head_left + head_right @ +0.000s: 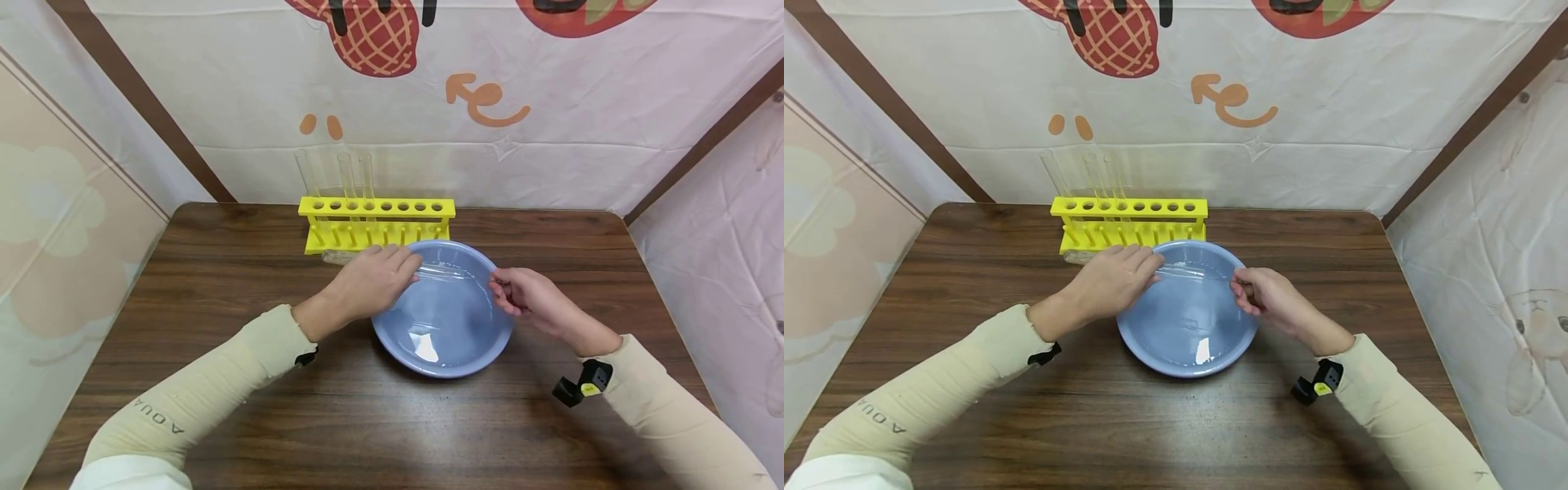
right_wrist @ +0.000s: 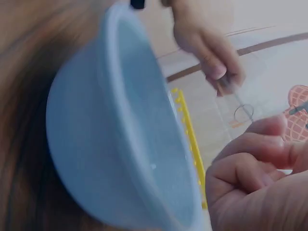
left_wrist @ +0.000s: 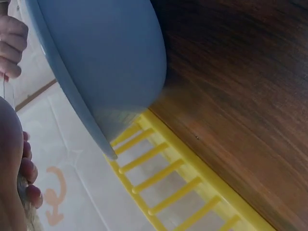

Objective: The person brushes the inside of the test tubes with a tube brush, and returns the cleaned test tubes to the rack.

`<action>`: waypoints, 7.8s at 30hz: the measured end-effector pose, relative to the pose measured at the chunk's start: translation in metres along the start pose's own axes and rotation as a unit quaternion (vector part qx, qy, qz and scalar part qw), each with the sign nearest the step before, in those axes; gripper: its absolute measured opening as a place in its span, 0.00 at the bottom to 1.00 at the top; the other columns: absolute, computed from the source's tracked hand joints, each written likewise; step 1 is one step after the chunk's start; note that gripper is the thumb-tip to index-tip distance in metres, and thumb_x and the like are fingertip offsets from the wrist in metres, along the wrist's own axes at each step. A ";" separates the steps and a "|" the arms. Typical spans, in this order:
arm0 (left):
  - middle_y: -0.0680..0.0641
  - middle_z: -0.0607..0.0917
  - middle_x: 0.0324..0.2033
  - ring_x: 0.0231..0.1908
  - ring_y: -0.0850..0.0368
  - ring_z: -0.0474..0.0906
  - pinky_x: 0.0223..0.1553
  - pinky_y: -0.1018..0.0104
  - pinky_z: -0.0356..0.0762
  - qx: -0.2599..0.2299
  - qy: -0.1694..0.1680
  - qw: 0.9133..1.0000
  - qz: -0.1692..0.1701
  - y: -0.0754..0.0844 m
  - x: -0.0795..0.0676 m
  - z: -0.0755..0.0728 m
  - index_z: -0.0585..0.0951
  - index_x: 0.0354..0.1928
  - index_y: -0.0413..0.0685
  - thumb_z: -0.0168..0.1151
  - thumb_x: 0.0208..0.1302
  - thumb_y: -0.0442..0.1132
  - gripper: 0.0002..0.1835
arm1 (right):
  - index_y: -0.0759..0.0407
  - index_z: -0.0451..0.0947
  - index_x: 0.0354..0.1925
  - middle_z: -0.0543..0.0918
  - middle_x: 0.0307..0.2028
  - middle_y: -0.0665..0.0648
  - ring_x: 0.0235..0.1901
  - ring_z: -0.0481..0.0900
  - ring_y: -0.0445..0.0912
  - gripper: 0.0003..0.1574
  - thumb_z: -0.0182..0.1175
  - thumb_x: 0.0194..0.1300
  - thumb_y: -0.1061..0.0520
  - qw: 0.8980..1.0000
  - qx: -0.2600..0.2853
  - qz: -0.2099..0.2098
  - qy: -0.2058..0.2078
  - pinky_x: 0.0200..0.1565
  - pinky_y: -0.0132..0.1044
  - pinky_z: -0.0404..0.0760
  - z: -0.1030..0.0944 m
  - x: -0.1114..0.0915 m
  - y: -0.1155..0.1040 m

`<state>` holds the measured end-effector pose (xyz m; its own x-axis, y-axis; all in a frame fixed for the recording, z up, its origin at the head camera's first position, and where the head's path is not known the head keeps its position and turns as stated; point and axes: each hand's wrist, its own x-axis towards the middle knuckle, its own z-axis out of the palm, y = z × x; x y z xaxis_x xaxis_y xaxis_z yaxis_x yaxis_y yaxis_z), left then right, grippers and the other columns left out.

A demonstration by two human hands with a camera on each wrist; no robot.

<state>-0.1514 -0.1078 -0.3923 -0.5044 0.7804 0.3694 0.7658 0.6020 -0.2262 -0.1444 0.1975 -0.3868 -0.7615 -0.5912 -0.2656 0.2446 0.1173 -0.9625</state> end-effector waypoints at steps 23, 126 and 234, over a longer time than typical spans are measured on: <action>0.44 0.82 0.39 0.36 0.50 0.83 0.36 0.61 0.83 0.029 0.024 0.998 0.054 -0.005 -0.003 0.001 0.77 0.52 0.39 0.60 0.75 0.46 0.16 | 0.59 0.54 0.20 0.54 0.15 0.47 0.14 0.51 0.39 0.15 0.35 0.64 0.66 0.997 0.058 -0.001 0.044 0.24 0.37 0.43 0.007 0.005 0.009; 0.46 0.84 0.36 0.35 0.52 0.83 0.33 0.58 0.83 -0.084 -0.021 0.996 -0.020 -0.027 -0.035 -0.011 0.77 0.49 0.42 0.60 0.74 0.43 0.12 | 0.69 0.78 0.27 0.78 0.20 0.60 0.16 0.69 0.55 0.17 0.50 0.73 0.63 0.474 -0.614 -0.564 0.283 0.16 0.49 0.69 -0.080 -0.050 0.019; 0.47 0.86 0.43 0.41 0.54 0.86 0.36 0.59 0.84 -0.095 -0.068 0.992 -0.049 -0.002 -0.006 -0.011 0.79 0.53 0.42 0.53 0.79 0.46 0.15 | 0.64 0.82 0.33 0.83 0.22 0.56 0.19 0.76 0.46 0.13 0.55 0.74 0.61 0.568 -0.605 -0.515 0.213 0.21 0.40 0.77 -0.009 0.014 0.010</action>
<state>-0.1456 -0.1154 -0.3841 -0.6191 0.7435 0.2528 0.7656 0.6431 -0.0166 -0.1574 0.1976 -0.4007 -0.2669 -0.6268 0.7321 -0.8578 0.5007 0.1160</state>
